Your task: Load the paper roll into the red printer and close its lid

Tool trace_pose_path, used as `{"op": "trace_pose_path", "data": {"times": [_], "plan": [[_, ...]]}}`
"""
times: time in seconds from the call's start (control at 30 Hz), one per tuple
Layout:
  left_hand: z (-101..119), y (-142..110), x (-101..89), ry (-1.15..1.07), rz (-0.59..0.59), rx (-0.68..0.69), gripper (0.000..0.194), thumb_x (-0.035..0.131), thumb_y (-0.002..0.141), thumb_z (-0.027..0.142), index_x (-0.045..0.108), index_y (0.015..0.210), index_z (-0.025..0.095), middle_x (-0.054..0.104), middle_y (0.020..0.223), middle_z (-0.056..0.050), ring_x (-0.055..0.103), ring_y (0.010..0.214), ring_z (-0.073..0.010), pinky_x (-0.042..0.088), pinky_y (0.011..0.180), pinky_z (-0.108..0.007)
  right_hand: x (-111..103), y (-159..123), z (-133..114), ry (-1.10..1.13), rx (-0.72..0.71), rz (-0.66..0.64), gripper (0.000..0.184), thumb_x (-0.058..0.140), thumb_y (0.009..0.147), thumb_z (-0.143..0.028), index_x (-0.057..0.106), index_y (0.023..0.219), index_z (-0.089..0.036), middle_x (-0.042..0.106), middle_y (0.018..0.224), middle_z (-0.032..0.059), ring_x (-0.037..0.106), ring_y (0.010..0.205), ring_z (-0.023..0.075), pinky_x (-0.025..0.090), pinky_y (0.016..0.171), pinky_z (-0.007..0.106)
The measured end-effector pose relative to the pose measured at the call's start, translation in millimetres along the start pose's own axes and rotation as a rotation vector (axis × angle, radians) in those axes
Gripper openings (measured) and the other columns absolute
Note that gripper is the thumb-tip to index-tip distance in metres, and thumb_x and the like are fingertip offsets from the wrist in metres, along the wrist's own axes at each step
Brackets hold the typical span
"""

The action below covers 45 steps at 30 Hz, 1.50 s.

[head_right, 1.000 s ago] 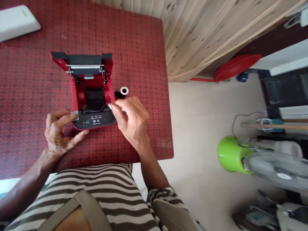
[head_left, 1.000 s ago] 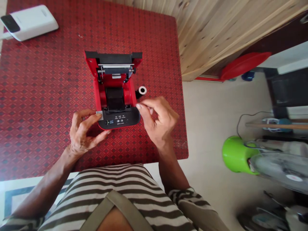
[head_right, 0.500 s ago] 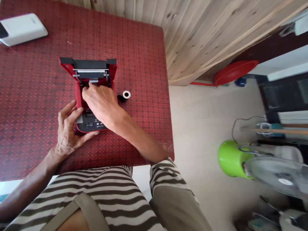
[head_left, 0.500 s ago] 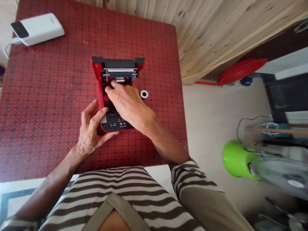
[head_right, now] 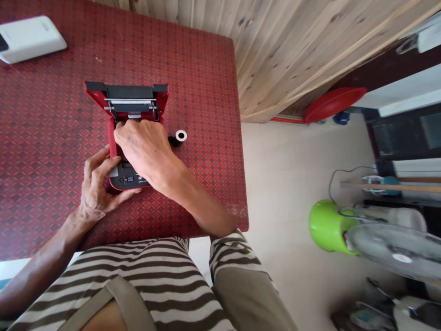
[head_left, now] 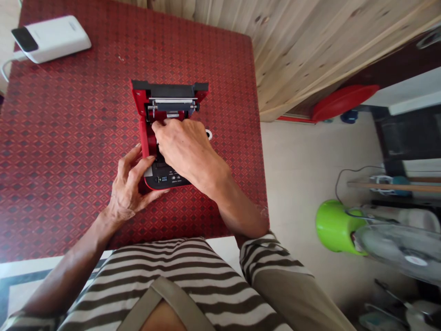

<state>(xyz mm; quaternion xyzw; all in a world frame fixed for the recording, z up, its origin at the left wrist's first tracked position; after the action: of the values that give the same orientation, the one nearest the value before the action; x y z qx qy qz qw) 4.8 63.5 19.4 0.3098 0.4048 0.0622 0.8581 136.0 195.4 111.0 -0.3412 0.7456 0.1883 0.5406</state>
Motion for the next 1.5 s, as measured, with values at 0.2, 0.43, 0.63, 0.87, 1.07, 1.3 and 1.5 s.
{"op": "trace_pose_path", "data": {"times": [0.2, 0.43, 0.63, 0.87, 1.07, 1.3, 1.5], "plan": [[-2.6, -2.9, -0.3, -0.007, -0.001, -0.028, 0.098, 0.100, 0.111, 0.070, 0.054, 0.191, 0.038, 0.069, 0.181, -0.021, 0.079, 0.164, -0.0456, 0.077, 0.131, -0.067, -40.9, -49.6, -0.2, -0.020, 0.009, 0.121, 0.030, 0.070, 0.126, -0.014, 0.086, 0.150, -0.025, 0.094, 0.135, 0.0098, 0.091, 0.111, 0.0300, 0.073, 0.091, 0.042], [-7.1, -6.9, 2.9, 0.021, 0.009, -0.026, 0.101, 0.101, 0.109, 0.074, 0.056, 0.189, 0.033, 0.069, 0.179, -0.022, 0.078, 0.163, -0.0448, 0.075, 0.133, -0.068, -35.0, -144.3, 99.9, 0.552, 0.235, 0.649, 0.019, 0.097, 0.104, -0.038, 0.088, 0.121, -0.034, 0.089, 0.108, 0.0011, 0.071, 0.073, 0.0202, 0.062, 0.061, 0.039], [-8.5, -4.7, 2.3, -0.010, 0.039, -0.014, 0.105, 0.108, 0.104, 0.069, 0.055, 0.188, 0.035, 0.071, 0.178, -0.020, 0.076, 0.165, -0.0464, 0.072, 0.135, -0.072, 66.0, -158.6, 120.7, 0.781, 0.352, 0.506, 0.023, 0.090, 0.102, -0.040, 0.085, 0.122, -0.030, 0.092, 0.108, 0.0008, 0.081, 0.083, 0.0202, 0.069, 0.076, 0.036], [-9.4, -3.4, 0.2, 0.009, 0.004, -0.010, 0.109, 0.109, 0.103, 0.064, 0.050, 0.193, 0.043, 0.071, 0.176, -0.019, 0.075, 0.167, -0.0477, 0.073, 0.136, -0.075, 89.5, -142.6, 114.7, 0.641, 0.289, 0.548, 0.021, 0.084, 0.111, -0.035, 0.083, 0.131, -0.030, 0.095, 0.131, 0.0095, 0.091, 0.113, 0.0306, 0.080, 0.110, 0.054], [-6.8, -1.8, -1.9, -0.004, -0.025, -0.023, 0.112, 0.108, 0.106, 0.059, 0.045, 0.197, 0.045, 0.069, 0.181, -0.019, 0.073, 0.171, -0.0478, 0.073, 0.138, -0.077, 90.7, -141.0, 121.1, 0.602, 0.302, 0.437, 0.042, 0.083, 0.110, -0.030, 0.082, 0.152, -0.029, 0.095, 0.143, 0.0120, 0.092, 0.117, 0.0318, 0.080, 0.110, 0.056], [-7.0, -1.4, -1.4, -0.004, -0.050, -0.019, 0.115, 0.110, 0.104, 0.057, 0.043, 0.198, 0.045, 0.069, 0.182, -0.019, 0.072, 0.171, -0.0487, 0.072, 0.139, -0.079, 57.9, -157.3, 163.1, 0.710, 0.373, 0.505, 0.038, 0.087, 0.115, -0.047, 0.088, 0.148, -0.028, 0.098, 0.133, 0.0092, 0.090, 0.097, 0.0240, 0.076, 0.088, 0.041], [-5.8, -0.3, -3.2, 0.019, -0.032, -0.003, 0.115, 0.109, 0.104, 0.059, 0.044, 0.198, 0.046, 0.070, 0.177, -0.018, 0.075, 0.166, -0.0477, 0.075, 0.134, -0.077, 59.6, -85.4, 178.6, 0.510, 0.260, 0.430, 0.058, 0.092, 0.107, -0.028, 0.084, 0.164, -0.027, 0.089, 0.168, 0.0136, 0.086, 0.148, 0.0345, 0.070, 0.130, 0.059]]}}
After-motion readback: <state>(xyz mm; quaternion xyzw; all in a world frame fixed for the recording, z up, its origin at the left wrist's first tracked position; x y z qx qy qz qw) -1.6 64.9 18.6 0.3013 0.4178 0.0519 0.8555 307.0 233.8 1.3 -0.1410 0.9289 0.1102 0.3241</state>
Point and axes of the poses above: each hand's wrist, its own y-axis towards the middle knuckle, its own x-axis out of the palm, z = x × y, the point moved 7 cm from there along y, towards the middle knuckle
